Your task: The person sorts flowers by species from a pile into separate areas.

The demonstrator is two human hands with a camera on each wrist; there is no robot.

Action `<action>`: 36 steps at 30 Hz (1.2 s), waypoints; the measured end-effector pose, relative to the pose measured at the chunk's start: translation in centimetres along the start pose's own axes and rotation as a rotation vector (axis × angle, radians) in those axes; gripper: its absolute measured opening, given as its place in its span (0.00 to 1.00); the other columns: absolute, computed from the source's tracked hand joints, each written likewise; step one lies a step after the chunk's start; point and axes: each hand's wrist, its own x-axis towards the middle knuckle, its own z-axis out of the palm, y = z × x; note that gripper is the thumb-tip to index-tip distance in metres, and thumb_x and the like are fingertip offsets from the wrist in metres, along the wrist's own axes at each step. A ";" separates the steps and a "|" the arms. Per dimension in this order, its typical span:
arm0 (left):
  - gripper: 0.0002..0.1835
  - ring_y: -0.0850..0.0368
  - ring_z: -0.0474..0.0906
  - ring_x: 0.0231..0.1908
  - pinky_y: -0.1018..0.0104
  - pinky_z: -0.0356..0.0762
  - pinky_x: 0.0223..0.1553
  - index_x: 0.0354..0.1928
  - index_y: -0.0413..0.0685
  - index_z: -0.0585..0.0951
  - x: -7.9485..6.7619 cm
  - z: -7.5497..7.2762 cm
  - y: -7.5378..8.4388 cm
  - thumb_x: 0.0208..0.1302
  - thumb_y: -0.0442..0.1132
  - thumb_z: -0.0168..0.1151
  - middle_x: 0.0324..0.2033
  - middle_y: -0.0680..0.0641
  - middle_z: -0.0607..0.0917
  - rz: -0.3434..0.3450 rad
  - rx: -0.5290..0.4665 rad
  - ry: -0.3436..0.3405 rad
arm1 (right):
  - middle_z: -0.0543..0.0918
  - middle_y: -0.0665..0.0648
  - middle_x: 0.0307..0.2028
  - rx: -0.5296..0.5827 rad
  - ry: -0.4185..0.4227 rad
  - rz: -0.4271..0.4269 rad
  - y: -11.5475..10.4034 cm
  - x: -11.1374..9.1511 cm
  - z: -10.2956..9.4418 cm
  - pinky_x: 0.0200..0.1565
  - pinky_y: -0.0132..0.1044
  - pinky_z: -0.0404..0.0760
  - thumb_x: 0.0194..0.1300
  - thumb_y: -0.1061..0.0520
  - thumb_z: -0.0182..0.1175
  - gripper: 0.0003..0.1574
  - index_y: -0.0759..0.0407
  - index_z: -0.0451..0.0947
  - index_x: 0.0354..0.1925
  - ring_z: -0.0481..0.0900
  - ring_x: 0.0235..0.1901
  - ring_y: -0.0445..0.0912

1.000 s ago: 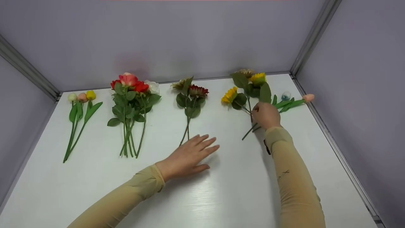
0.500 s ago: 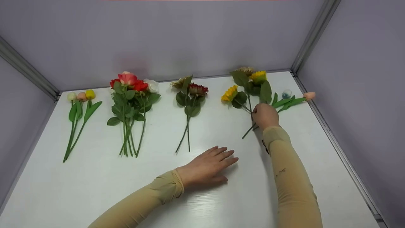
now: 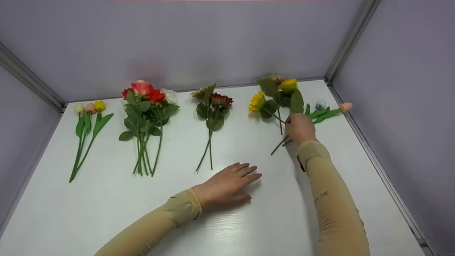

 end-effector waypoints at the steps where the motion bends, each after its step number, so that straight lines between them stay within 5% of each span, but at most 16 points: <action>1: 0.37 0.51 0.58 0.75 0.58 0.52 0.75 0.79 0.58 0.62 -0.1 0.0 -0.1 0.74 0.60 0.58 0.76 0.50 0.64 -0.005 -0.007 0.005 | 0.85 0.67 0.38 0.013 0.007 -0.002 -0.1 0.0 0.0 0.35 0.53 0.77 0.73 0.60 0.54 0.16 0.70 0.84 0.47 0.78 0.32 0.56; 8: 0.27 0.54 0.67 0.70 0.65 0.60 0.72 0.71 0.52 0.75 -1.1 -0.8 -1.7 0.76 0.53 0.57 0.70 0.49 0.74 -0.090 -0.180 0.053 | 0.84 0.66 0.43 0.189 -0.031 0.034 -2.9 -0.1 0.5 0.38 0.48 0.78 0.75 0.52 0.58 0.19 0.66 0.83 0.52 0.79 0.37 0.54; 17: 0.21 0.58 0.81 0.55 0.66 0.77 0.57 0.64 0.46 0.81 -2.7 -1.6 -4.0 0.76 0.47 0.59 0.58 0.52 0.84 -0.424 -0.875 0.209 | 0.81 0.66 0.52 0.739 -0.188 0.124 -9.7 -0.7 3.2 0.54 0.45 0.82 0.72 0.47 0.65 0.25 0.65 0.80 0.56 0.80 0.52 0.59; 25: 0.23 0.49 0.87 0.45 0.54 0.85 0.44 0.64 0.41 0.79 -4.7 -0.9 -5.1 0.74 0.46 0.63 0.46 0.46 0.86 -0.553 -1.337 0.323 | 0.81 0.63 0.48 1.244 -0.200 0.143 -14.1 -2.6 6.9 0.50 0.38 0.83 0.72 0.56 0.65 0.24 0.72 0.75 0.57 0.81 0.46 0.51; 29: 0.19 0.47 0.87 0.44 0.52 0.85 0.44 0.59 0.43 0.82 -6.0 -0.4 -5.3 0.72 0.43 0.65 0.44 0.45 0.86 -0.593 -1.426 0.359 | 0.82 0.60 0.45 1.320 -0.204 0.131 -15.4 -3.7 8.3 0.49 0.39 0.83 0.72 0.57 0.65 0.19 0.69 0.77 0.54 0.81 0.44 0.50; 36: 0.15 0.51 0.88 0.39 0.54 0.87 0.41 0.53 0.40 0.83 -7.5 -0.7 -5.7 0.68 0.39 0.69 0.39 0.45 0.87 -0.610 -1.438 0.380 | 0.82 0.60 0.44 1.353 -0.237 0.115 -16.7 -5.1 10.1 0.50 0.40 0.83 0.72 0.58 0.66 0.16 0.68 0.79 0.51 0.81 0.43 0.49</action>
